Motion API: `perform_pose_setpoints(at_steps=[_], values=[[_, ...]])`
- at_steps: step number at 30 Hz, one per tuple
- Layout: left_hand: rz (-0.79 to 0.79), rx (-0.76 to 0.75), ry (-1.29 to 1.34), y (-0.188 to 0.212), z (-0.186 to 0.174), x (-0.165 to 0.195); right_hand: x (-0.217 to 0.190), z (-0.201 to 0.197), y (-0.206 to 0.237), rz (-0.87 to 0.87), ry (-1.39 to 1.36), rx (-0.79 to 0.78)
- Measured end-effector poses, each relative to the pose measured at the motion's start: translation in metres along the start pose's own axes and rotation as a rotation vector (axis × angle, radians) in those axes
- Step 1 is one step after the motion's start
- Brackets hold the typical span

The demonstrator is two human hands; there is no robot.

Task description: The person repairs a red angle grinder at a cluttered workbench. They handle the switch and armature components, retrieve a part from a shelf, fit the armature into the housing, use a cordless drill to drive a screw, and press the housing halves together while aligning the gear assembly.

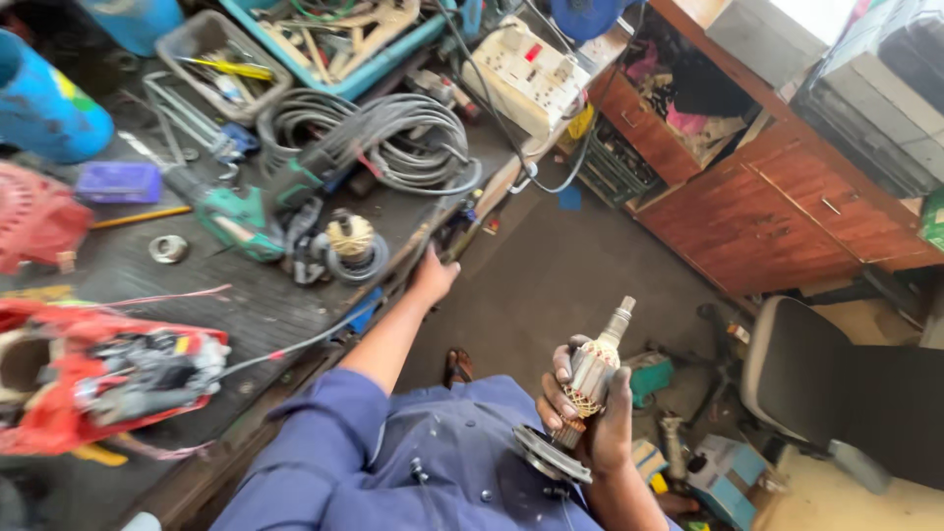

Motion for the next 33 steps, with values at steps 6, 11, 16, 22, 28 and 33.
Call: perform_pose_setpoints(at_steps=[6, 11, 16, 22, 28, 33], values=[[-0.089, 0.134, -0.100, -0.060, 0.042, 0.037, -0.067, 0.005, -0.028, 0.091, -0.028, -0.038], [0.051, 0.186, -0.012, -0.054, 0.058, 0.024, -0.094, -0.015, -0.049, 0.132, 0.065, 0.063], [-0.069, -0.073, 0.566, -0.014, 0.090, 0.008, -0.093, -0.026, -0.067, 0.248, -0.058, -0.035], [-0.224, -0.019, 0.545, 0.084, 0.009, -0.023, -0.062, -0.034, -0.080, 0.445, -0.080, -0.083], [-0.086, 0.058, 0.387, 0.176, -0.089, 0.013, -0.022, -0.038, -0.087, 0.597, 0.159, -0.068], [0.170, -0.083, 1.154, 0.200, -0.096, 0.052, -0.003, -0.041, -0.095, 0.660, 0.209, -0.118]])
Point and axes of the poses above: each hand's wrist, its own y-axis away from the middle knuckle, its own z-axis out of the palm, x = y × z, the point moved 4 cm from there along -y, towards the middle knuckle, and after that the axes turned 2 degrees about z, right-handed, at the moved point
